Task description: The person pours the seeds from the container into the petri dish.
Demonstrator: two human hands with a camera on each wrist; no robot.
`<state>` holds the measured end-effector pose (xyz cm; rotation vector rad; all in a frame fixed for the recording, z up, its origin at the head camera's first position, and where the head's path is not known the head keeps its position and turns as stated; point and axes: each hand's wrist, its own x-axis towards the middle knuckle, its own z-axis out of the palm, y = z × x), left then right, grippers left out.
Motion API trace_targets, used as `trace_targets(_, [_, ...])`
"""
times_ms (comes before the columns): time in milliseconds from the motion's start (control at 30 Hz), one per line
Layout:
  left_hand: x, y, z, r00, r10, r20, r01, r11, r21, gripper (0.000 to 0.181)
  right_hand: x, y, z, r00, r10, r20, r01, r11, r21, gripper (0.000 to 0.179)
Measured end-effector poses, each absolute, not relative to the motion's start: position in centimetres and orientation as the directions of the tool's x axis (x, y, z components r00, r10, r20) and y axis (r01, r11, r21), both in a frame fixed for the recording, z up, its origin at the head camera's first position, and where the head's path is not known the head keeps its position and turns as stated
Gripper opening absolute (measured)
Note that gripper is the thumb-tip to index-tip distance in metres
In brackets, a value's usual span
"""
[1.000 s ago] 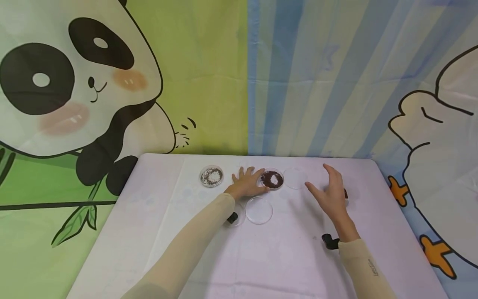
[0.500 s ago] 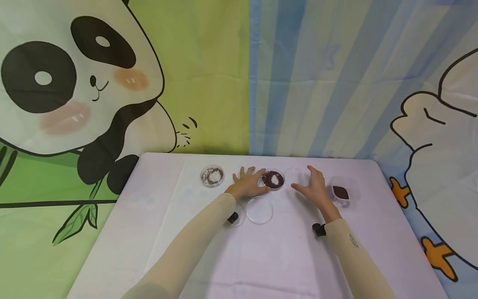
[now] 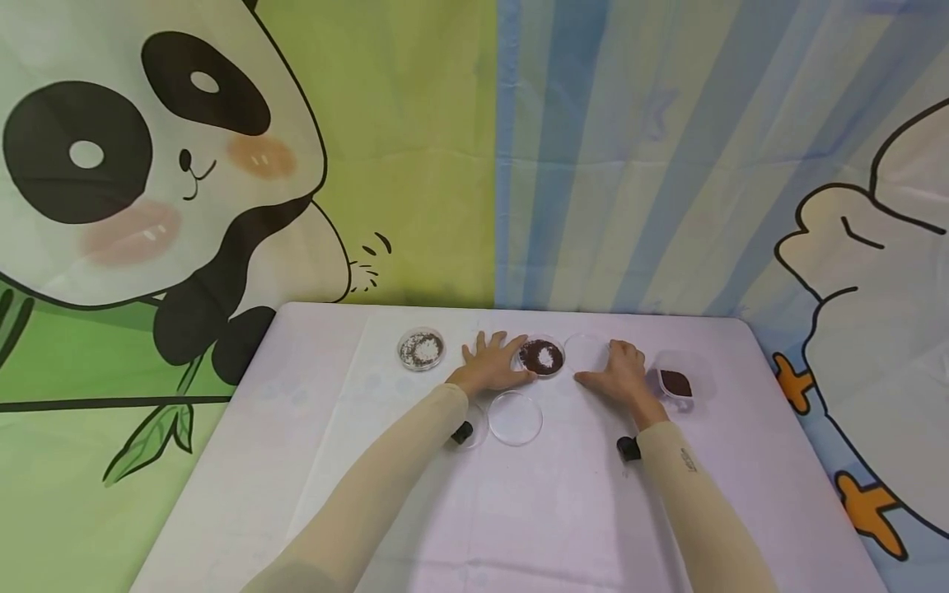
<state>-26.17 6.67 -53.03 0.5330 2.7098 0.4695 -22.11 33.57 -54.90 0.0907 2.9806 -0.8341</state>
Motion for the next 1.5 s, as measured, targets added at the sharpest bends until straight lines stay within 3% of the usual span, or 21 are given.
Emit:
trace_targets(233, [-26.2,6.6,-53.1,-0.872,0.415,-0.258,0.305,0.875,0.376,0.08,-22.3,33.4,-55.1,-0.997,0.052,-0.062,0.076,0.863,-0.499,0.099])
trace_targets(467, [-26.1,6.6,-53.2,-0.877,0.415,-0.241,0.311,0.874,0.375,0.081,-21.6,33.0,-54.4,-0.998,0.068,-0.014,0.064,0.827,-0.558,0.099])
trace_targets(1133, [-26.1,6.6,-53.2,-0.877,0.413,-0.246,0.308,0.876,0.371,0.081,-20.6,32.5,-53.2,-0.985,-0.02,0.173,-0.116,0.816,-0.566,0.098])
trace_targets(1500, [-26.1,6.7,-53.0,-0.876,0.412,-0.253,0.306,0.878,0.369,0.081,-21.0,30.8,-52.3,-0.988,-0.058,0.146,-0.144,0.706,-0.693,0.099])
